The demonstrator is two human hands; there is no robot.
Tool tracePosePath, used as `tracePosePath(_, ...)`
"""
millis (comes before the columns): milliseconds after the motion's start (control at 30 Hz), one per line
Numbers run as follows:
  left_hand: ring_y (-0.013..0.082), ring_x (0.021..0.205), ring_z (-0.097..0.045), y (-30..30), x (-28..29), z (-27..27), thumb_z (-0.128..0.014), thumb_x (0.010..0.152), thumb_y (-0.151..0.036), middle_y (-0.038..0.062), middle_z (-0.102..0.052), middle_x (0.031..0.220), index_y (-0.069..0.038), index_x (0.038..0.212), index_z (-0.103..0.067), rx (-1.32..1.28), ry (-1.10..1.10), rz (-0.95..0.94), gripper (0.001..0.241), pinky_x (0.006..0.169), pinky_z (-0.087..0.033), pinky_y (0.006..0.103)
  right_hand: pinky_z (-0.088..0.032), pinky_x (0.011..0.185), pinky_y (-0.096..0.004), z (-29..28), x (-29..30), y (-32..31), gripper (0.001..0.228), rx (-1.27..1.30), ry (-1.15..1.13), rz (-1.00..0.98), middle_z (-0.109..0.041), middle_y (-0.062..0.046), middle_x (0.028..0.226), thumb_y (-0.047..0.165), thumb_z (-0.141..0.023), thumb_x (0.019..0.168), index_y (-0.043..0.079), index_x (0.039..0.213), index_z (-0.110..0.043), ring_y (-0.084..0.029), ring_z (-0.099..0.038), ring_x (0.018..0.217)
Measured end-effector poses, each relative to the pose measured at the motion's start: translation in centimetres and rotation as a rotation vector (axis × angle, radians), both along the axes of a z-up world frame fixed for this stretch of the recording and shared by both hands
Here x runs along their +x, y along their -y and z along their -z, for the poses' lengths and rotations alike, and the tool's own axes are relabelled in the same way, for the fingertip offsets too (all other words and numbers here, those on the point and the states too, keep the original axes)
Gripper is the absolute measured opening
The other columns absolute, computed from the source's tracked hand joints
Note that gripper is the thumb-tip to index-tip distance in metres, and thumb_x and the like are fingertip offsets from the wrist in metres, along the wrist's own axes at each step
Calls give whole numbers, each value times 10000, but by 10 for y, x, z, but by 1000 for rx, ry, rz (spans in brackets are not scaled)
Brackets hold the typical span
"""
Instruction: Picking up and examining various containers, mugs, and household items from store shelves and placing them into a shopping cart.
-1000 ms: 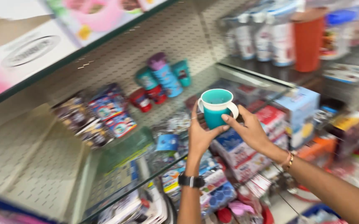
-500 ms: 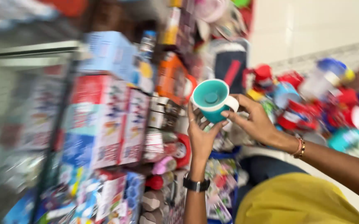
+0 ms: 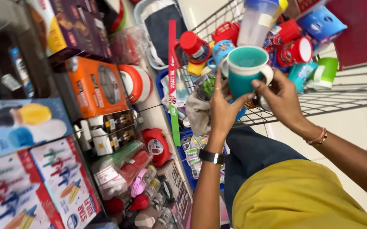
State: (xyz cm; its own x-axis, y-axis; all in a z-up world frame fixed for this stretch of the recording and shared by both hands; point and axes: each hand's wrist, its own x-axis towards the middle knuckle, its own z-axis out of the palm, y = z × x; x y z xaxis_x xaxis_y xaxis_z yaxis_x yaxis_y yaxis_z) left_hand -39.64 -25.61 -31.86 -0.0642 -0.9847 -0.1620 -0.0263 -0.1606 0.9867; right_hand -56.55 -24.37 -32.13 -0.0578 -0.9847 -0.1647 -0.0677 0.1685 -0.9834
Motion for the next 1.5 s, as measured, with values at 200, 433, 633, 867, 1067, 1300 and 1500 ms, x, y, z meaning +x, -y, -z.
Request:
tracePosePath(200,300,1228,-667,8,-55,33,-813,842,-136,243,-532,1500,-11,1625,-278,-3,-118,66,957,972,-611,405,-605,843,-321,28,-40,-3,279,57,27,209,-659,-73,1078,200,-661,1123,-38,1206,-542,-122,-662,969)
tracePosePath(433,344,1373,-563,-2,-48,26,-788,876,-172,258,-468,1539,-19,1589,-373,-110,83,86,839,1066,-561,426,-372,1289,-468,44,-55,-6,796,-131,-374,195,-344,-257,1602,228,-751,1167,-41,1608,-145,-323,-379,1573)
tracePosePath(633,332,1340,-598,-27,14,-14,-776,906,-229,223,-533,1497,-30,1574,-412,-184,249,-101,786,1088,-531,414,-345,1271,-443,-3,24,5,831,-344,-390,55,-261,-239,1681,218,-740,1092,-19,1631,-154,-335,-308,1624)
tracePosePath(867,336,1404,-531,-98,120,-116,-738,906,-126,218,-471,1561,-30,1587,-384,-310,386,-556,773,1095,-512,410,-465,1124,-402,-93,168,-4,711,-578,-40,-466,-393,-162,1592,117,-703,980,14,1578,-333,-273,-465,1432)
tracePosePath(1067,337,1394,-542,-172,200,-232,-727,931,-131,227,-434,1582,-26,1605,-342,-415,545,-938,783,1107,-514,396,-561,912,-324,-193,298,-28,538,-621,294,-909,-566,-106,1450,123,-662,964,33,1466,-491,-199,-625,1196)
tracePosePath(1300,346,1396,-541,-235,274,-339,-708,958,-147,226,-438,1555,-15,1609,-319,-615,836,-1272,770,1134,-504,416,-556,887,-330,-322,427,-73,493,-937,492,-1166,-647,-122,1361,184,-684,960,-2,1391,-535,-187,-688,1060)
tracePosePath(1500,435,1402,-473,-258,384,-367,-765,861,-101,282,-428,1506,-1,1608,-254,-611,1150,-1470,911,1154,-412,479,-529,926,-413,-373,553,-98,629,-1070,397,-1204,-606,-217,1364,327,-730,936,-47,1380,-488,-304,-622,1221)
